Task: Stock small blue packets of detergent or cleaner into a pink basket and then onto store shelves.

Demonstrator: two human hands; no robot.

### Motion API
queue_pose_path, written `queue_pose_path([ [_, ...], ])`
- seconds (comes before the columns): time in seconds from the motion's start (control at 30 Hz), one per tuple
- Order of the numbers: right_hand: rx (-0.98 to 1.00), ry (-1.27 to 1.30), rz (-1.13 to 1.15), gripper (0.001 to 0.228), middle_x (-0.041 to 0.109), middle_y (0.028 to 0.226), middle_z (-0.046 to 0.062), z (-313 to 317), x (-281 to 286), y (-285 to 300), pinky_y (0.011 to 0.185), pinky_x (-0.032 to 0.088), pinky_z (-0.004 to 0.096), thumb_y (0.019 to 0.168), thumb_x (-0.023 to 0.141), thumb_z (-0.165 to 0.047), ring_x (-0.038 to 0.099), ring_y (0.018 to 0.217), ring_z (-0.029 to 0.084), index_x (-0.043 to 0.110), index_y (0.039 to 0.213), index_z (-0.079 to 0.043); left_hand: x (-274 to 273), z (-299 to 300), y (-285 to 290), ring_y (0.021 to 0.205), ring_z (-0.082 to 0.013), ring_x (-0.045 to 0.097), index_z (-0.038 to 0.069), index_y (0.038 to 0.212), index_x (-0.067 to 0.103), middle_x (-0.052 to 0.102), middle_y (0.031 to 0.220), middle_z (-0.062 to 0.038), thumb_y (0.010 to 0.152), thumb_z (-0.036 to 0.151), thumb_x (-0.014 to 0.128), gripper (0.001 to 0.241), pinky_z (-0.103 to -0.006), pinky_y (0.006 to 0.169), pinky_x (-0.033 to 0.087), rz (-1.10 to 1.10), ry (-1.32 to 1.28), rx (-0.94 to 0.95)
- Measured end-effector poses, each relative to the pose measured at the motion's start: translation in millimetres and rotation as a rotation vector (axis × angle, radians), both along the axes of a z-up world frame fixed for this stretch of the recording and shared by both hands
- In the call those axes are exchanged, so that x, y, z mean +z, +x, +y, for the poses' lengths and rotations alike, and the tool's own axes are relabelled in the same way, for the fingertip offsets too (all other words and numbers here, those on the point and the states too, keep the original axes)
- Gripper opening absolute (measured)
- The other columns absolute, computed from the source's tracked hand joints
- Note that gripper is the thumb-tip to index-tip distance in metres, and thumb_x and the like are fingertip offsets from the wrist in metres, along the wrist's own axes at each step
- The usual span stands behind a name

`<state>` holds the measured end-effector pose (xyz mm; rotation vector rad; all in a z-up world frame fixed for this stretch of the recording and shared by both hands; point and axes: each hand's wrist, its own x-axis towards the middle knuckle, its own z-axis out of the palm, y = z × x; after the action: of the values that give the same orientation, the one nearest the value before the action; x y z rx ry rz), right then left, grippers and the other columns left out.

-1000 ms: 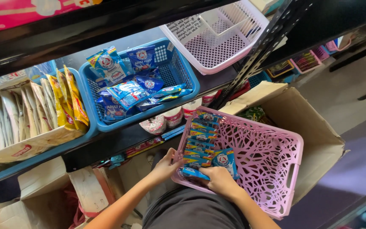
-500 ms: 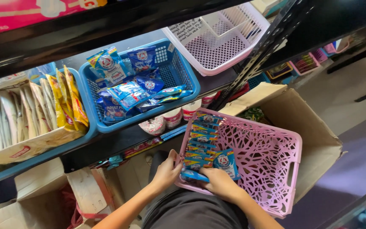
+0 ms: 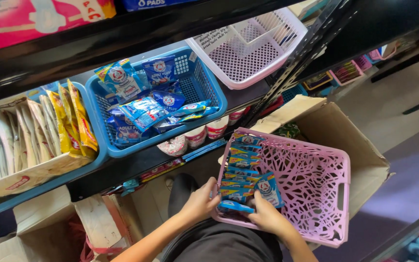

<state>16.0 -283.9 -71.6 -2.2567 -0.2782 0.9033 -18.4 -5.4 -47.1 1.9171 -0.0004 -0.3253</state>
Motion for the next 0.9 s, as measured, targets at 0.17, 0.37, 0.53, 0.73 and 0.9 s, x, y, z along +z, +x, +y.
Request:
queue_pose_path([
  [0.17,0.010,0.040,0.204,0.072,0.075,0.100,0.015,-12.7,76.7,17.8,0.080,0.056,0.033,0.084,0.080,-0.034,0.070,0.091,0.022,0.046,0.138,-0.001,11.0,10.9,10.5,0.094,-0.0330,0.075,0.008,0.120,0.048,0.070,0.110,-0.017,0.090,0.028,0.067,0.040,-0.0415,0.080,0.058,0.110,-0.015,-0.028],
  [0.37,-0.190,-0.234,-0.281,0.074,0.066,0.116,0.018,-51.0,40.7,48.5,0.085,0.054,0.038,0.082,0.082,-0.045,0.065,0.099,0.025,0.052,0.132,-0.001,20.2,6.3,11.5,0.095,-0.0267,0.075,0.010,0.121,0.049,0.067,0.117,-0.012,0.083,0.030,0.073,0.049,-0.0407,0.080,0.058,0.161,0.008,0.067],
  [0.53,-0.112,-0.299,-0.295,0.098,0.059,0.115,0.025,-46.1,5.8,60.2,0.082,0.054,0.037,0.073,0.093,-0.040,0.062,0.097,0.027,0.035,0.139,0.005,11.7,7.1,18.1,0.098,-0.0214,0.076,0.010,0.124,0.051,0.069,0.120,-0.010,0.082,0.024,0.071,0.048,-0.0373,0.082,0.059,0.118,-0.030,0.071],
  [0.73,-0.233,-0.130,-0.061,0.044,0.071,0.083,0.013,-51.2,-10.8,78.3,0.067,0.056,0.034,0.084,0.076,-0.019,0.069,0.074,0.020,0.062,0.119,0.001,36.8,10.7,19.3,0.091,-0.0226,0.077,0.010,0.123,0.052,0.071,0.121,-0.008,0.082,0.023,0.070,0.047,-0.0349,0.081,0.060,0.228,-0.021,0.070],
  [0.9,-0.514,0.128,-0.082,0.019,0.071,0.081,0.007,-54.2,28.8,104.6,0.055,0.053,0.030,0.094,0.065,-0.011,0.064,0.060,0.014,0.068,0.111,-0.002,28.4,13.5,17.8,0.100,-0.0193,0.073,0.010,0.125,0.052,0.067,0.125,-0.008,0.082,0.022,0.076,0.050,-0.0344,0.083,0.057,0.093,-0.026,0.058],
])
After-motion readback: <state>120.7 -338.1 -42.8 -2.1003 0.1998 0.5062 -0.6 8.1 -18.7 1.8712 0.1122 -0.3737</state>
